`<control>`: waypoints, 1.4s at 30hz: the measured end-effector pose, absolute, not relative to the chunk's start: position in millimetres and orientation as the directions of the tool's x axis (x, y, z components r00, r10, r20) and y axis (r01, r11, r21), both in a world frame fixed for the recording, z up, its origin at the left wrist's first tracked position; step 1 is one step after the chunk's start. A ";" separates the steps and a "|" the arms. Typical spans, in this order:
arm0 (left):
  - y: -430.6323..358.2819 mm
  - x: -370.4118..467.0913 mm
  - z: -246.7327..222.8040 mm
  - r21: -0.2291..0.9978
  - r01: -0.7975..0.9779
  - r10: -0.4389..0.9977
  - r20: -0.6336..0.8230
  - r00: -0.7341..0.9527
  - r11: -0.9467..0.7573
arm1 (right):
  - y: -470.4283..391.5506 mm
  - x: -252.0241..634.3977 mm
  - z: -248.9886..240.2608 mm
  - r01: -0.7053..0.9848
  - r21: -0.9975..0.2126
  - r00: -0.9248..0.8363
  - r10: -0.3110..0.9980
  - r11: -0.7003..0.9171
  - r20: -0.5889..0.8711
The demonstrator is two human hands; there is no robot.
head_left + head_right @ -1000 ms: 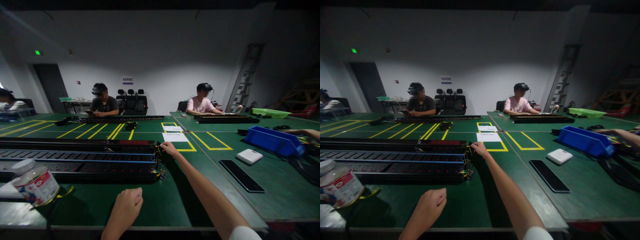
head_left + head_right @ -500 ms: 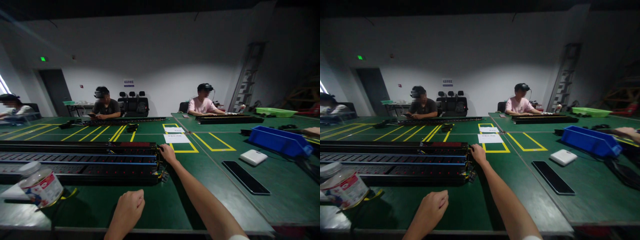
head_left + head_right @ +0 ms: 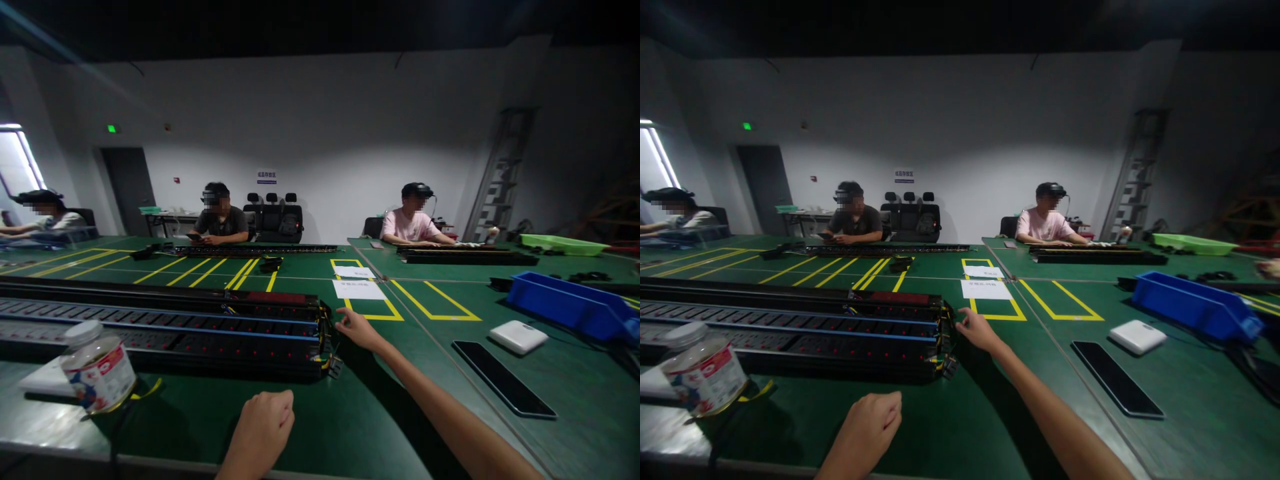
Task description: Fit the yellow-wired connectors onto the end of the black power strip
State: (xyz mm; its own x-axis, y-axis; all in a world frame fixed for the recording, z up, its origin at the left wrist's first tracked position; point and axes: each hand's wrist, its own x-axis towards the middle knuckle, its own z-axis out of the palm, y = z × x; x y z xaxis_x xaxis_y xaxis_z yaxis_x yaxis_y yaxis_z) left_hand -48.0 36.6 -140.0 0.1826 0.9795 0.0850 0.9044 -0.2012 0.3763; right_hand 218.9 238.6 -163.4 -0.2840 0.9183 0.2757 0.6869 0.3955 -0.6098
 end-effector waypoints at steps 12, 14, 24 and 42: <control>36.6 -48.3 -140.5 0.378 0.904 0.980 0.093 0.176 -0.198 | 48.7 257.8 -150.4 0.814 -0.503 -0.246 0.957 0.290 0.155; 36.5 -48.5 -141.3 0.364 0.910 0.980 0.096 0.177 -0.200 | 42.7 263.7 -171.3 0.838 -0.490 -0.168 0.968 0.240 0.186; 39.0 -52.5 -146.2 0.273 0.943 0.980 0.108 0.167 -0.191 | 37.0 258.0 -186.2 0.893 -0.397 -0.073 0.936 0.215 0.343; 41.6 -53.4 -147.1 0.209 0.960 0.981 0.090 0.172 -0.187 | 31.4 253.4 -176.2 0.882 -0.428 -0.070 0.952 0.198 0.297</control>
State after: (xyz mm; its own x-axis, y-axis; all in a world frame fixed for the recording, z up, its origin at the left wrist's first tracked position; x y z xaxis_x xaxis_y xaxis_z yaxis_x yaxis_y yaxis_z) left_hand -53.4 41.6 -147.1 0.1720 0.9810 0.0898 0.9598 -0.1874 0.2089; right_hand 253.4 31.4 -176.2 -0.0696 0.9523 0.2971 0.8818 0.1980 -0.4280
